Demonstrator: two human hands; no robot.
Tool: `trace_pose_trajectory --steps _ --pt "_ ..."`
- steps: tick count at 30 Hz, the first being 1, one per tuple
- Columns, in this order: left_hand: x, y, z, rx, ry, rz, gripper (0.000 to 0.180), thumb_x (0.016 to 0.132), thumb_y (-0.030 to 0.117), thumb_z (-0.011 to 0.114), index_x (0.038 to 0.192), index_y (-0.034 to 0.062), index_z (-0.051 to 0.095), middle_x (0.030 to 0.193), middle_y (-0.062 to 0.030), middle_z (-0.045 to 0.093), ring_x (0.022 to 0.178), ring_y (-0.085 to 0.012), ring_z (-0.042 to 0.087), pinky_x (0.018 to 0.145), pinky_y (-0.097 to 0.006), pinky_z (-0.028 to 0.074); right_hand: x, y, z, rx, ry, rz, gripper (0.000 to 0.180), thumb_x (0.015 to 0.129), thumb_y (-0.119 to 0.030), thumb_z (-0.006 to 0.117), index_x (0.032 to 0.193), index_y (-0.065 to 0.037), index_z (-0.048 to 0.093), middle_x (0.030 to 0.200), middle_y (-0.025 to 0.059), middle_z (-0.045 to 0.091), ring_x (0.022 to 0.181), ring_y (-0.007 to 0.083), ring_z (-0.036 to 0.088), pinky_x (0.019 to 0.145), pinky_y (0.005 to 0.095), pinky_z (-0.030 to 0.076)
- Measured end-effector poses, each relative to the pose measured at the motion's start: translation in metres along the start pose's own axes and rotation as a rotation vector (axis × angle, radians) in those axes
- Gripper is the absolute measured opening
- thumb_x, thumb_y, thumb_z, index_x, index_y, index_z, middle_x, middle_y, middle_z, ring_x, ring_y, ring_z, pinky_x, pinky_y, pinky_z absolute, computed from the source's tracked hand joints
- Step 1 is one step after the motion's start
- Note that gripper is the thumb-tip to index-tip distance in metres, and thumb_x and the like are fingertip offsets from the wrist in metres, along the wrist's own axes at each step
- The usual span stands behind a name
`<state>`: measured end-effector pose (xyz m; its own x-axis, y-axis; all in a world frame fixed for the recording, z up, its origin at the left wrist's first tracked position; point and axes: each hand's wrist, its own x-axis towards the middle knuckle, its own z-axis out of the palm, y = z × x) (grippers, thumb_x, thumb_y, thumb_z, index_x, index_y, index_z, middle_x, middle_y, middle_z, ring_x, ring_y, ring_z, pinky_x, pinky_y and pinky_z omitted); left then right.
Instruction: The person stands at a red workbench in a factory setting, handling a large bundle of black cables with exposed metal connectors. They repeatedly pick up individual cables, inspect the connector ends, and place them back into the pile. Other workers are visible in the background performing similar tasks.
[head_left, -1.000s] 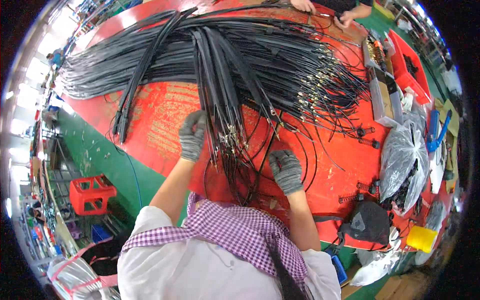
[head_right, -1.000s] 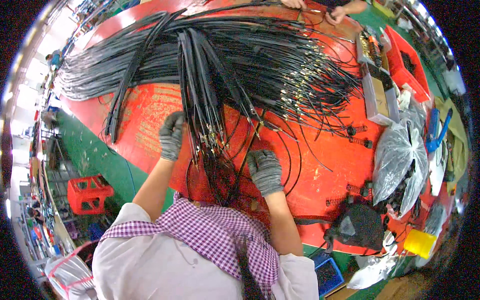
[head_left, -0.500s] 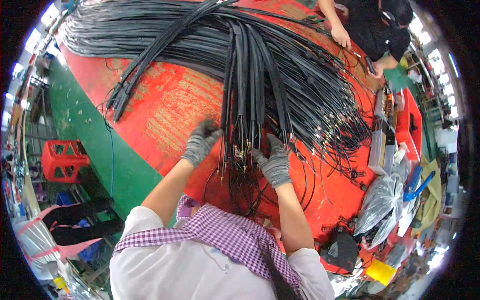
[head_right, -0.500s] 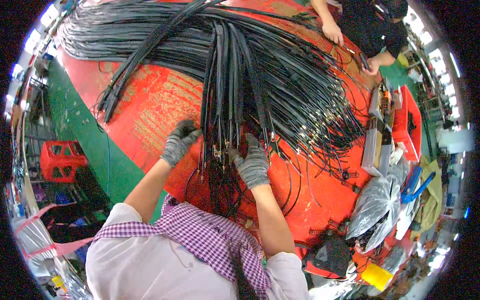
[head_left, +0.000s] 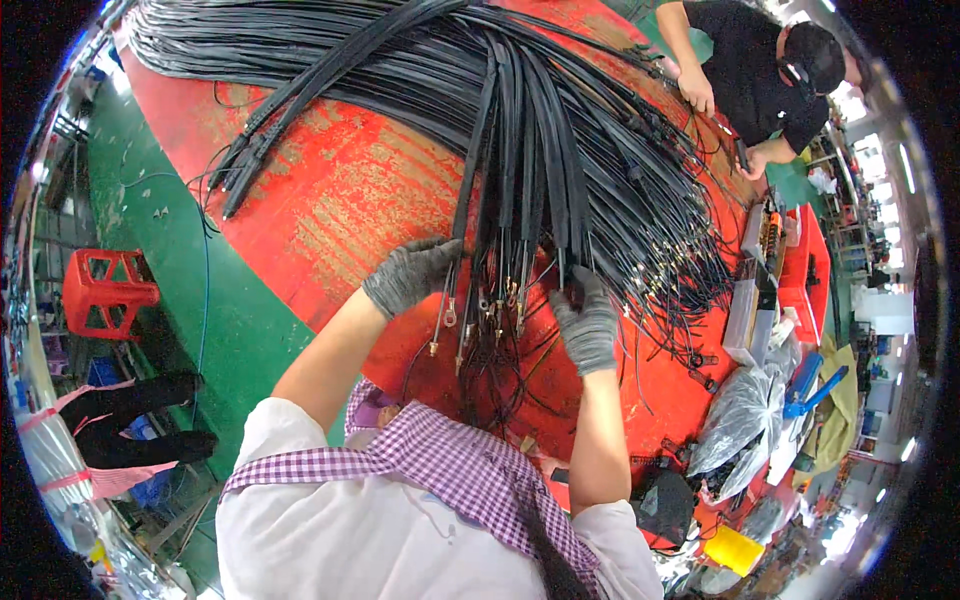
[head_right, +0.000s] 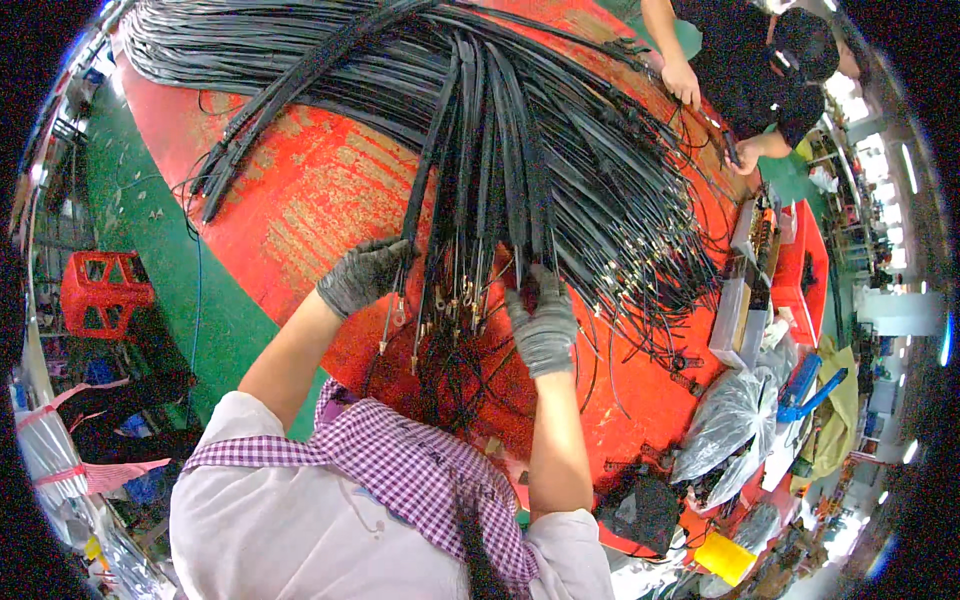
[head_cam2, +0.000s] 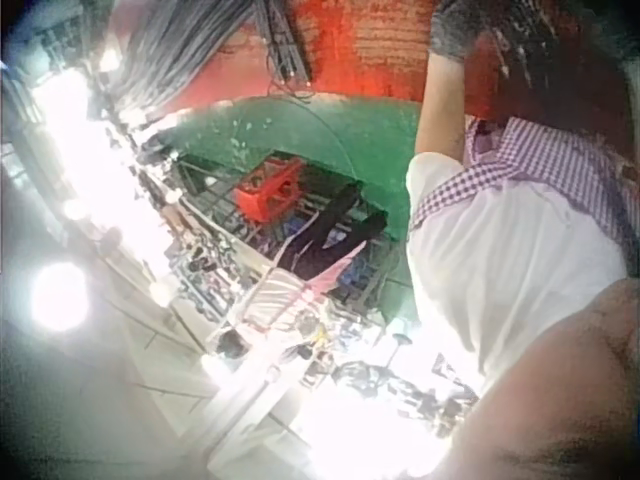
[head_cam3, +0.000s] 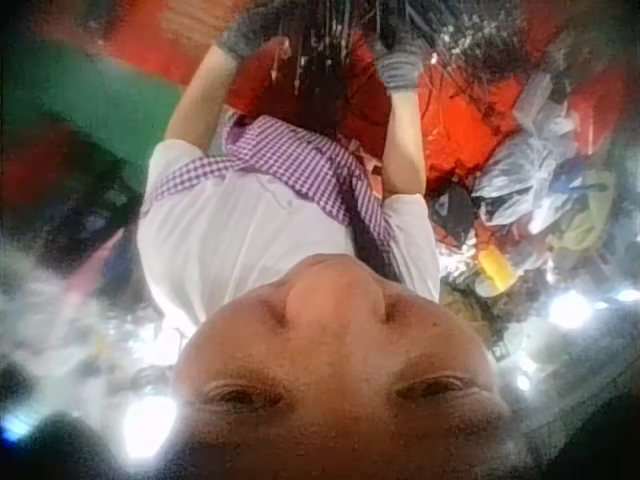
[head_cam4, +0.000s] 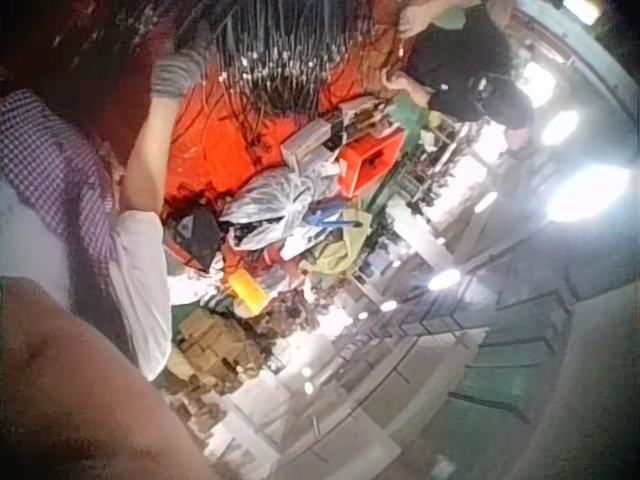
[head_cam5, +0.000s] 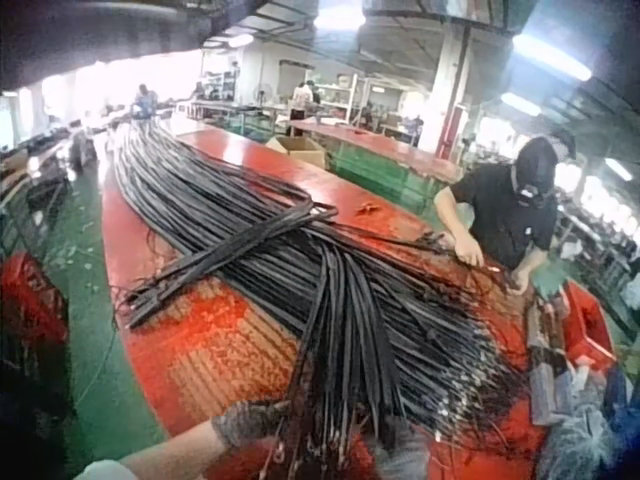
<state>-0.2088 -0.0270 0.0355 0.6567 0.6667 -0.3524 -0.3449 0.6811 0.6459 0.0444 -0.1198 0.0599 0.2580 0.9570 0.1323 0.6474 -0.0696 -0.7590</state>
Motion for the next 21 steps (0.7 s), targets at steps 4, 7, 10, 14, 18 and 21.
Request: trace_pose_trajectory --steps 4,7,10,14,18,21 --pt "0.009 0.009 0.023 -0.073 -0.084 0.070 0.029 0.085 0.020 0.055 0.108 0.0027 0.053 0.093 -0.0059 0.060 0.079 -0.0144 0.058 0.073 -0.027 0.047 -0.005 -0.036 0.013 0.094 0.175 -0.215 0.039 0.075 -0.014 0.063 0.109 -0.001 0.049 0.095 0.0147 0.057 0.088 0.0293 0.056 0.079 0.0357 0.045" --pt "0.032 0.032 0.084 0.029 -0.118 0.027 0.029 0.081 0.020 0.059 0.104 0.0027 0.055 0.087 -0.0054 0.058 0.084 -0.0149 0.058 0.076 -0.028 0.048 0.008 -0.026 0.010 0.456 -0.151 0.032 0.040 0.082 -0.021 0.056 0.115 -0.001 0.046 0.101 0.0151 0.057 0.090 0.0277 0.056 0.078 0.0372 0.046" --pt "0.058 0.049 0.144 0.413 -0.194 0.266 0.021 0.080 0.021 0.058 0.088 0.0022 0.056 0.075 -0.0053 0.055 0.070 -0.0141 0.055 0.062 -0.026 0.046 0.025 -0.033 -0.028 1.173 -0.211 0.380 0.049 0.086 -0.035 0.047 0.121 -0.002 0.042 0.109 0.0161 0.055 0.089 0.0290 0.058 0.076 0.0400 0.048" --pt "0.102 0.056 0.199 0.219 -0.226 0.325 0.018 0.083 0.022 0.055 0.073 0.0071 0.052 0.065 -0.0031 0.051 0.056 -0.0135 0.048 0.050 -0.027 0.040 0.034 -0.059 -0.095 1.527 -0.400 0.340 0.060 0.084 -0.049 0.045 0.123 -0.004 0.041 0.112 0.0151 0.055 0.087 0.0294 0.059 0.073 0.0396 0.051" --pt "0.146 0.045 0.257 -0.471 -0.015 -0.095 0.014 0.086 0.016 0.049 0.078 0.0068 0.055 0.067 -0.0041 0.054 0.058 -0.0154 0.051 0.054 -0.027 0.045 0.018 -0.044 -0.108 0.950 -0.331 0.324 0.042 0.081 -0.035 0.056 0.110 -0.005 0.050 0.091 0.0071 0.058 0.081 0.0190 0.057 0.073 0.0321 0.050" --pt "0.192 0.020 0.243 -0.204 -0.410 0.099 0.008 0.085 0.012 0.051 0.082 0.0067 0.055 0.069 -0.0035 0.056 0.060 -0.0151 0.053 0.054 -0.028 0.047 -0.008 -0.006 -0.114 1.080 -0.277 0.186 0.035 0.080 -0.028 0.059 0.103 -0.005 0.050 0.081 0.0036 0.054 0.073 0.0159 0.054 0.068 0.0287 0.050"
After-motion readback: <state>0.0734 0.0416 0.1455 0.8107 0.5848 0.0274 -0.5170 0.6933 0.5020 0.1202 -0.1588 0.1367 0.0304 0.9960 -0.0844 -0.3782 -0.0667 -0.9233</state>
